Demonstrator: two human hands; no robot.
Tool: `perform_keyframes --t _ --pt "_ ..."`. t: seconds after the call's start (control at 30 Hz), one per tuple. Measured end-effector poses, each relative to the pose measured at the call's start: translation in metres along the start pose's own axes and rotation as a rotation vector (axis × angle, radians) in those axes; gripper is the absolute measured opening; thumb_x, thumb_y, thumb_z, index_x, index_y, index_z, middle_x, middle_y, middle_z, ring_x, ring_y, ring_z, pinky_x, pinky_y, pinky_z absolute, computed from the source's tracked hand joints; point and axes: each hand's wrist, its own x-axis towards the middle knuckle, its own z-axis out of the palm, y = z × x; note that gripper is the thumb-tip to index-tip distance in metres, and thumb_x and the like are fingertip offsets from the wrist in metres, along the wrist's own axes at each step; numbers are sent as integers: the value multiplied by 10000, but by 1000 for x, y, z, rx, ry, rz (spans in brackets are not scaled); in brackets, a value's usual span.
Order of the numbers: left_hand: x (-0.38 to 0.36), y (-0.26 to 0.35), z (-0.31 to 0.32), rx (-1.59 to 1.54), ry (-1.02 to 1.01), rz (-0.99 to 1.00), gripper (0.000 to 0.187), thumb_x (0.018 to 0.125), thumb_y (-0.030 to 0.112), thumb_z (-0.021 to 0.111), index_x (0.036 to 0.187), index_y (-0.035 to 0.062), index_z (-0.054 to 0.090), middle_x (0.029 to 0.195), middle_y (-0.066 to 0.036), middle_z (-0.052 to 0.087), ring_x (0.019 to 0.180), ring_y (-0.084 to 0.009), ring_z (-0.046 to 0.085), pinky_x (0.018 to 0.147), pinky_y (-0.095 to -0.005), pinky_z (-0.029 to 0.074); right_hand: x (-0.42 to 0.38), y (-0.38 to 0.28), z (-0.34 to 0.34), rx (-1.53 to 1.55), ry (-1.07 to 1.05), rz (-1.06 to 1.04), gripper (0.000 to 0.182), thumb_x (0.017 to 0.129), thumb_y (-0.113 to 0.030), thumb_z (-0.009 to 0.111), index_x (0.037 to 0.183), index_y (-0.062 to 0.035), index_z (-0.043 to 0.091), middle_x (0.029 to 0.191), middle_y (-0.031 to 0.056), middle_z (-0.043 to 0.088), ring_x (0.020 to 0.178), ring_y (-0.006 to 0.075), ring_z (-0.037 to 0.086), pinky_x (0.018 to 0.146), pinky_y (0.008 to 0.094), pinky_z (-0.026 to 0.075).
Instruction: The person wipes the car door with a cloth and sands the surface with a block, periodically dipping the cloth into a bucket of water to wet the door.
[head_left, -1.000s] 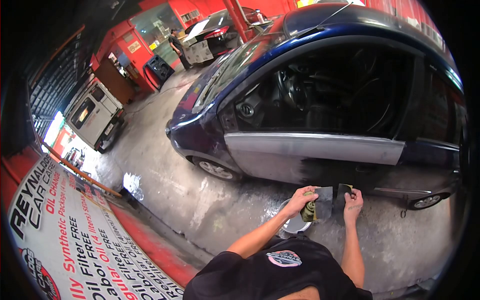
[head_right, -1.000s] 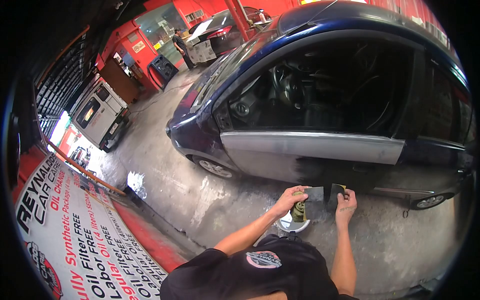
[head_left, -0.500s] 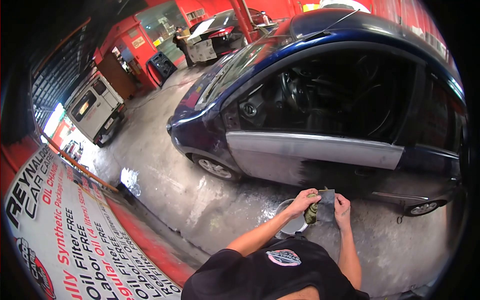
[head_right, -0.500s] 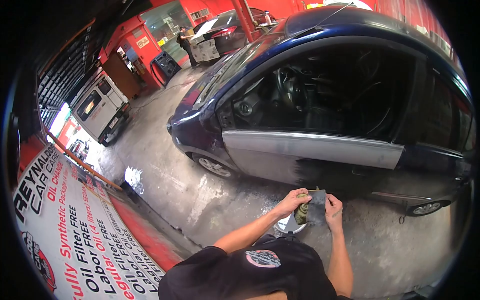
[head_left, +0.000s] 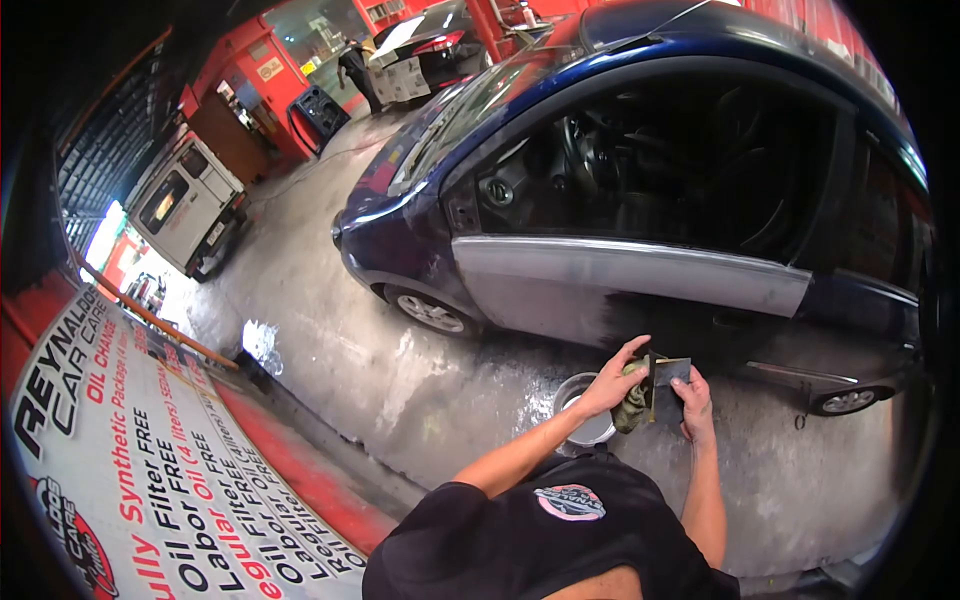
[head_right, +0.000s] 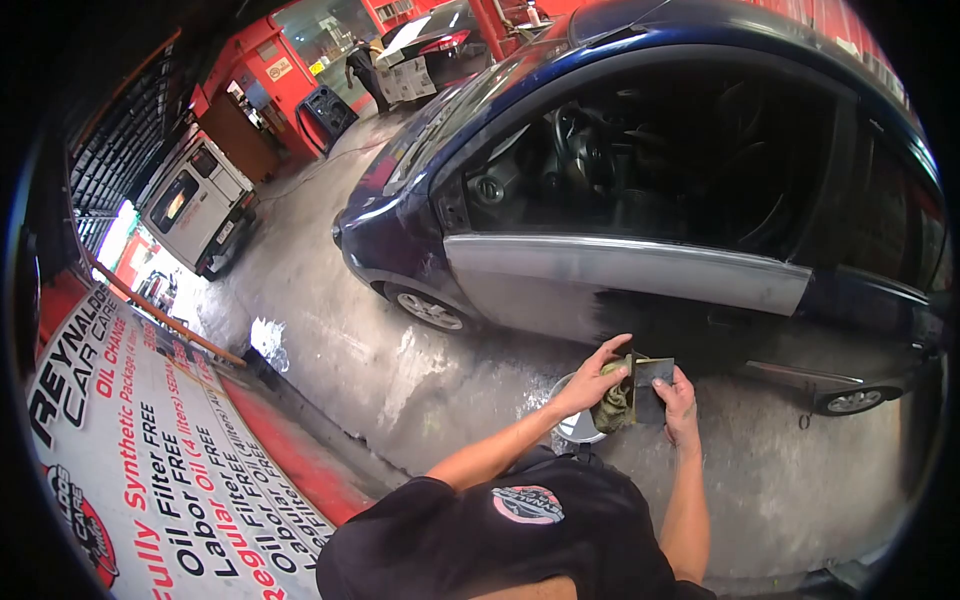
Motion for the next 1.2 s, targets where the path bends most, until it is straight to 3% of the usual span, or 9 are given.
perform_keyframes --t 0.07,0.17,0.3,0.57,0.63,0.73,0.8,1.13,1.2 --pt "0 2 -3 281 -109 134 502 1035 170 659 1521 102 555 1374 -107 595 1202 -205 599 1060 -356 472 -2 -5 -4 6 -16 33 316 1000 -112 629 1298 -8 624 1148 46 733 1016 113 687 939 293 545" --pt "-2 16 5 506 -34 93 446 1013 162 673 1453 104 628 1413 -154 587 1199 -275 633 1033 -369 498 -1 -5 -3 21 -29 39 328 1001 -111 627 1313 -11 615 1165 53 730 1021 118 695 933 299 558" --pt "-7 19 12 516 95 168 437 992 175 698 1417 89 651 1405 -167 603 1195 -298 655 1011 -376 515 -4 -7 8 42 -2 45 343 1002 -114 627 1328 -11 607 1180 56 727 1028 123 698 947 304 559" --pt "3 11 5 355 53 241 488 900 179 806 1344 35 664 1355 -189 657 1270 -334 641 1087 -394 493 -2 -6 8 86 1 12 415 1008 -142 604 1396 3 578 1259 82 695 1137 155 674 1006 328 539" --pt "3 16 7 232 59 75 508 878 186 846 1320 8 669 1263 -133 715 1190 -240 673 1057 -364 508 -1 -6 6 89 -13 -1 437 1005 -138 598 1413 15 567 1300 101 676 1185 172 658 1031 337 529" --pt "5 22 6 209 56 78 420 910 127 821 1281 10 661 1200 -81 710 1160 -184 673 999 -326 536 1 -2 -3 233 -39 50 400 1012 -111 576 1389 25 577 1277 107 693 1158 173 675 1032 338 533" --pt "3 31 10 -146 -10 -53 370 972 73 753 1297 5 589 1179 -91 696 1106 -143 689 941 -291 551 1 -1 -8 269 -21 63 386 1016 -100 569 1381 26 580 1267 107 700 1147 172 682 1032 339 535" --pt "6 15 5 165 42 -133 497 938 287 823 1304 7 636 1250 -61 658 1123 -140 616 991 -317 499 4 6 -10 266 -50 95 354 1036 -124 593 1365 6 598 1258 81 711 1122 134 685 1020 306 534" --pt "5 13 7 128 61 -139 449 948 251 812 1279 1 642 1205 -54 665 1095 -131 616 980 -300 497 5 9 -12 221 -85 97 367 1031 -130 639 1370 3 594 1250 75 713 1115 121 682 1020 300 532"
